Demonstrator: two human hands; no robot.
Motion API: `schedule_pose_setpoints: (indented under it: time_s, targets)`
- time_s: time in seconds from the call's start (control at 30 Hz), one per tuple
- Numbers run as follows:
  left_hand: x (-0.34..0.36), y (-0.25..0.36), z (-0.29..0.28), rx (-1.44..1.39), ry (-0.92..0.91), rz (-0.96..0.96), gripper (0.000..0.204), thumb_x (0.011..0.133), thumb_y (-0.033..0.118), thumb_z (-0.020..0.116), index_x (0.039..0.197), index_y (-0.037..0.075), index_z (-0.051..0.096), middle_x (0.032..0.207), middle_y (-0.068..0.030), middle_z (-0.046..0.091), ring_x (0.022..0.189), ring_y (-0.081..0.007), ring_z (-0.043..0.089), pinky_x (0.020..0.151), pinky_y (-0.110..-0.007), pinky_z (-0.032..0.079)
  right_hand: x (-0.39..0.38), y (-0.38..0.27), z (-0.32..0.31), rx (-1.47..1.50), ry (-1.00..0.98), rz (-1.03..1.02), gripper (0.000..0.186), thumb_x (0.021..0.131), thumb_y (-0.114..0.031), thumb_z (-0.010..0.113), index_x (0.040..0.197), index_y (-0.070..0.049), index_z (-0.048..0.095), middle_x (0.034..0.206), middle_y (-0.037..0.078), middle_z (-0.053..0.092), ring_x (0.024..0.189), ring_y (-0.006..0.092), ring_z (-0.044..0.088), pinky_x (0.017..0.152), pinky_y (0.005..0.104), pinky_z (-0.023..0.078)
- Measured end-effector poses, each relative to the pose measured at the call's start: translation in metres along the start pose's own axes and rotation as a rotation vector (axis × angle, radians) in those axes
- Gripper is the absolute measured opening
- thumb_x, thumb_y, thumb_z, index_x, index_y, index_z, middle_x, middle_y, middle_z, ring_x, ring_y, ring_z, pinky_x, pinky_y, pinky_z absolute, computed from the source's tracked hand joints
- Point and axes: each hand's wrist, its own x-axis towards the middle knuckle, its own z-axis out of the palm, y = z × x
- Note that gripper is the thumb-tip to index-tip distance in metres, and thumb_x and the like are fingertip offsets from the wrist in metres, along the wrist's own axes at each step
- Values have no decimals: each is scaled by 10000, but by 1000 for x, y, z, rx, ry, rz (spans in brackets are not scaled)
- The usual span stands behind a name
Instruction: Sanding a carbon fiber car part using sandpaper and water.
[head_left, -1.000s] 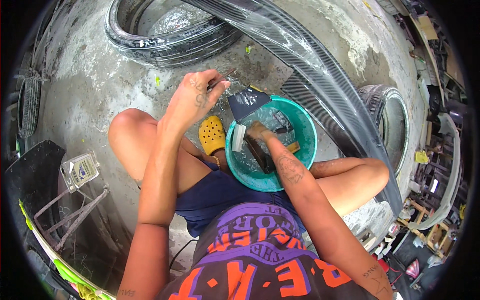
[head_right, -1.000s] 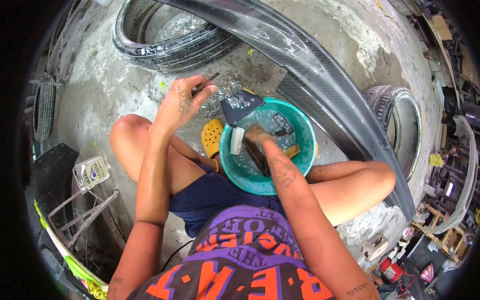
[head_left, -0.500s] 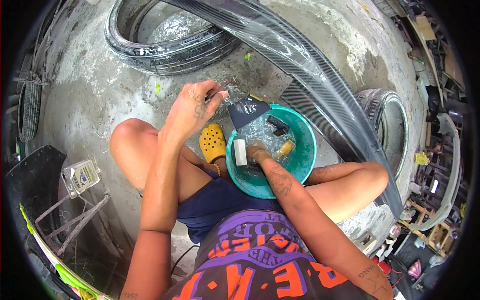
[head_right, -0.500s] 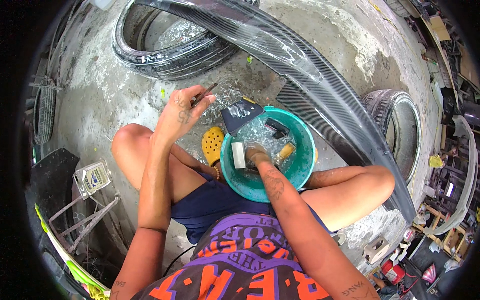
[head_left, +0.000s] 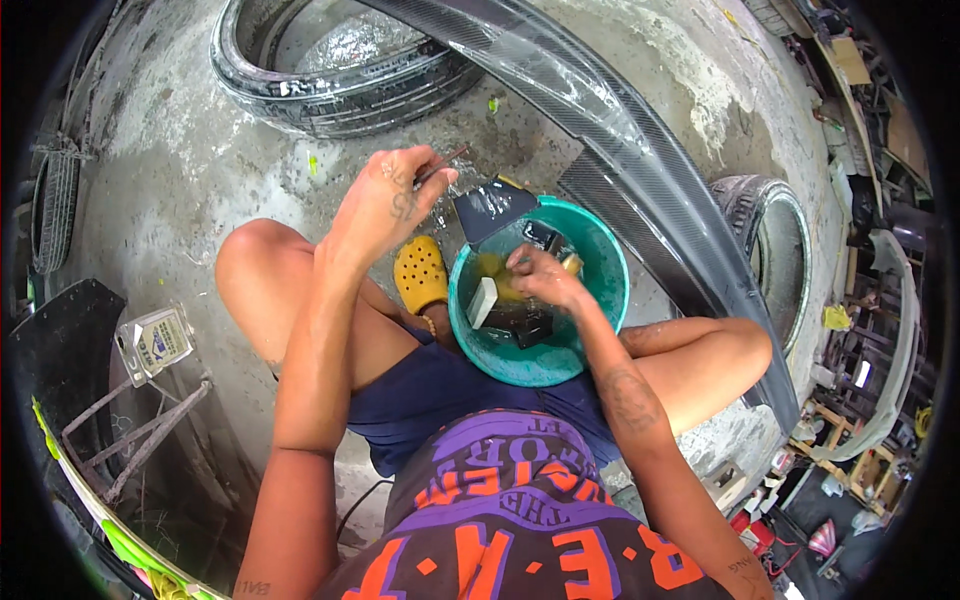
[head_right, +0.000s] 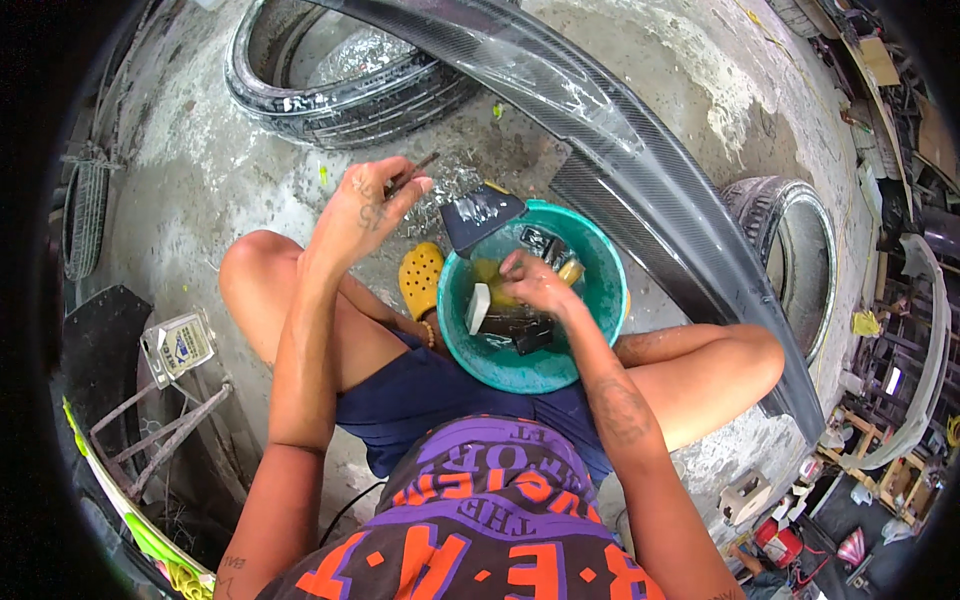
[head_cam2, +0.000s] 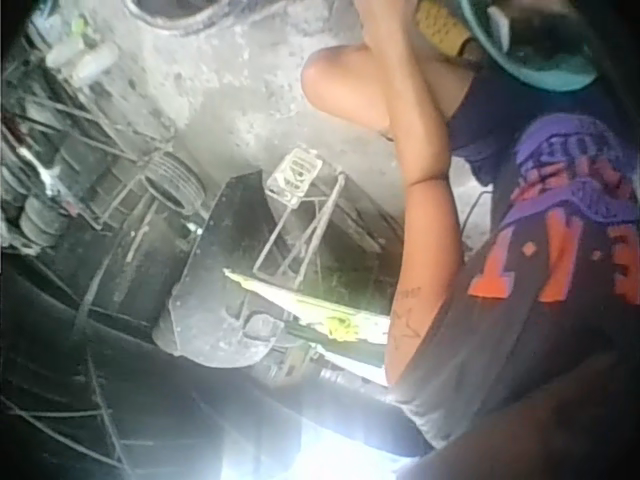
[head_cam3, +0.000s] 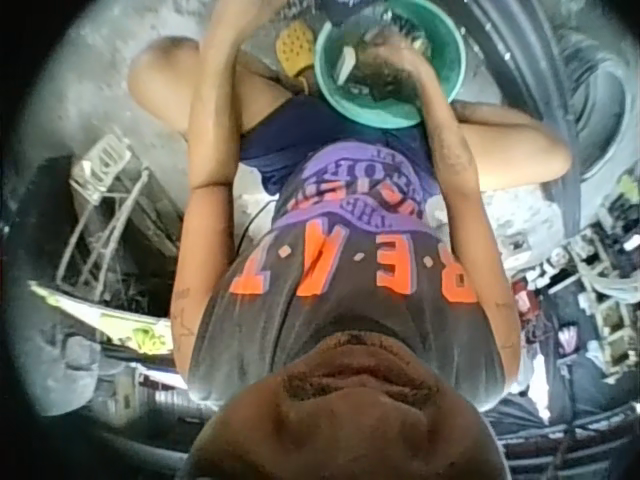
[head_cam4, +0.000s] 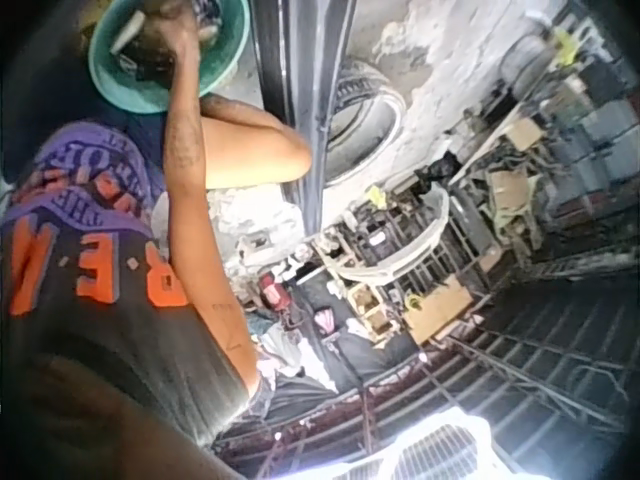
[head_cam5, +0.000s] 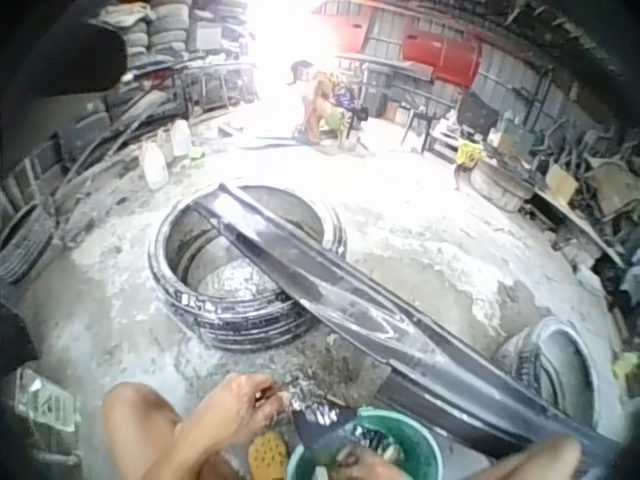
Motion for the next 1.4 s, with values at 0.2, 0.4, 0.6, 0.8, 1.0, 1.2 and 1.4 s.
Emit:
schedule_pose_setpoints:
  time_s: [0.2, 0.4, 0.6, 0.8, 1.0, 1.2, 1.4]
  targets:
    - [0, 1, 1, -4, -12, -23, 302, 1000, 225, 726, 915, -61, 683, 805, -270, 678, 766, -459, 662, 701, -496, 520, -85, -62, -24, 255, 88, -12, 557, 961, -96, 753, 1465, -197, 538, 1073, -4, 638, 986, 113, 640, 822, 297, 556]
    - [0, 3, 0, -19, -33, -48, 319, 999, 220, 727, 884, -69, 653, 774, -265, 651, 716, -445, 625, 680, -484, 505, -98, -68, -29, 264, 174, -19, 615, 957, -76, 738, 1512, -227, 519, 1101, -14, 623, 1043, 107, 639, 845, 303, 565]
    - [0, -1, 2, -20, -28, -44, 332, 1001, 227, 726, 879, -71, 642, 757, -266, 634, 697, -444, 606, 675, -483, 500, -98, -56, -37, 470, 121, -65, 652, 959, -47, 721, 1556, -181, 494, 1090, -25, 635, 996, 75, 654, 817, 266, 571]
    - [-1, 7, -1, -55, -57, -85, 334, 1000, 249, 736, 920, -67, 666, 769, -244, 654, 658, -386, 608, 650, -459, 496, -107, -56, -42, 712, 49, -143, 619, 975, 0, 674, 1555, -60, 466, 1191, 33, 699, 958, 91, 707, 822, 266, 612]
    - [-16, 41, 4, -472, -268, -235, 447, 958, 338, 810, 1184, -37, 723, 922, -86, 758, 598, -137, 596, 552, -320, 498, -127, -77, -40, 930, -89, -363, 556, 982, 20, 635, 1512, -22, 469, 1321, 130, 698, 1056, 153, 740, 888, 329, 639]
    - [-39, 71, 56, -941, -528, -396, 367, 979, 248, 805, 1229, -5, 712, 715, 32, 608, 515, -60, 498, 489, -251, 374, -137, -99, -44, 974, -144, -522, 515, 1008, -46, 649, 1492, -22, 474, 1342, 171, 684, 1109, 208, 745, 910, 367, 643]
    - [-50, 70, 103, -790, -73, -379, 197, 929, 192, 852, 920, 38, 729, 684, 12, 661, 507, -65, 532, 492, -272, 411, -140, -97, -53, 537, 103, -434, 480, 894, 16, 827, 1298, -47, 575, 1149, 67, 751, 1032, 135, 713, 854, 309, 586]
